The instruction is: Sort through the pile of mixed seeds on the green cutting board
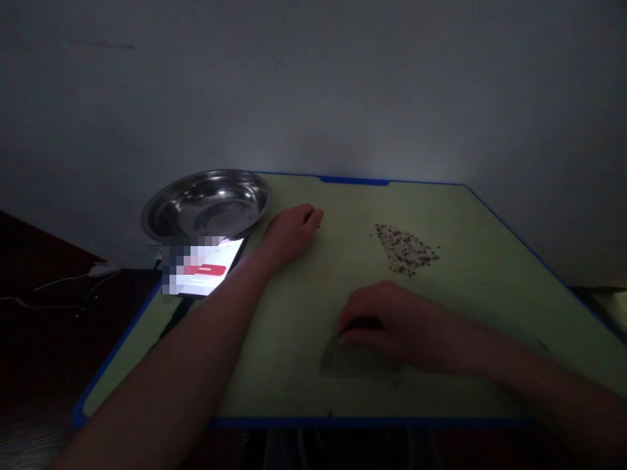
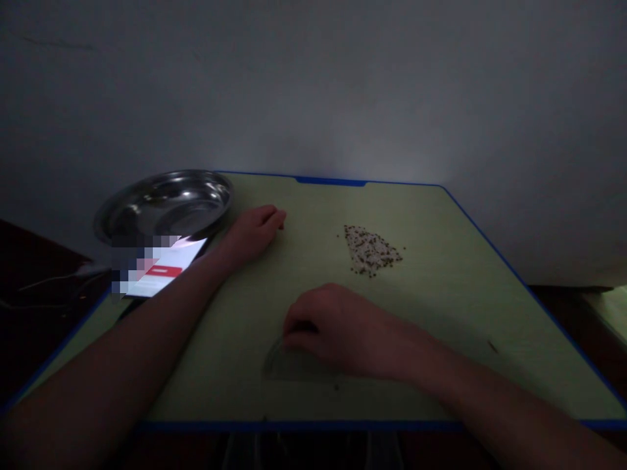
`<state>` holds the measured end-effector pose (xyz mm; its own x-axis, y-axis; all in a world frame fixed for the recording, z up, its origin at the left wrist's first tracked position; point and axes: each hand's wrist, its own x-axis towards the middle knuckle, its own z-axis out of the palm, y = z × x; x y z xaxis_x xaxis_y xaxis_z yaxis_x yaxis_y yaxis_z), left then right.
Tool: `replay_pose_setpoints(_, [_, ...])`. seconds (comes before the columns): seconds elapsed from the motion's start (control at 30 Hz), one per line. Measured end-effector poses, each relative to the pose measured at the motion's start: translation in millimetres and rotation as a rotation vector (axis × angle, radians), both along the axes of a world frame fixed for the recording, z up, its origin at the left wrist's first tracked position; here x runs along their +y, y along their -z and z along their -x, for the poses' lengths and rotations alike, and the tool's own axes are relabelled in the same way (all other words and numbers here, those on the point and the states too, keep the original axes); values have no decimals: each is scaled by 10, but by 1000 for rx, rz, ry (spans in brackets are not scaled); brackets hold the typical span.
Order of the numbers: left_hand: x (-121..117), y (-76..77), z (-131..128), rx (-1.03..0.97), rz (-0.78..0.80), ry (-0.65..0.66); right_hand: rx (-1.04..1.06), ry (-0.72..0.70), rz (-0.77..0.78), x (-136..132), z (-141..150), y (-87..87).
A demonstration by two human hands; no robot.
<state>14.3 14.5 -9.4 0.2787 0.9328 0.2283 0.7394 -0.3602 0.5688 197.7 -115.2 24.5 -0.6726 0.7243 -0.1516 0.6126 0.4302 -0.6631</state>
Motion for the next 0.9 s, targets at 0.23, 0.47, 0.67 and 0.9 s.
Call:
replay_pose_setpoints(0.23, [-9, -13, -1, 10, 5, 6, 56, -95, 83, -190, 103, 10])
replay_pose_setpoints(0.47, [9, 6, -6, 10, -12, 2, 101, -52, 131, -254, -1, -95])
replay_pose_setpoints(0.67, [12, -8, 1, 26, -16, 8, -30, 139, 83, -219, -282, -89])
replay_pose_setpoints(0.9, [-3, -41, 5, 9, 4, 15, -1, 114, 147, -388, -263, -9])
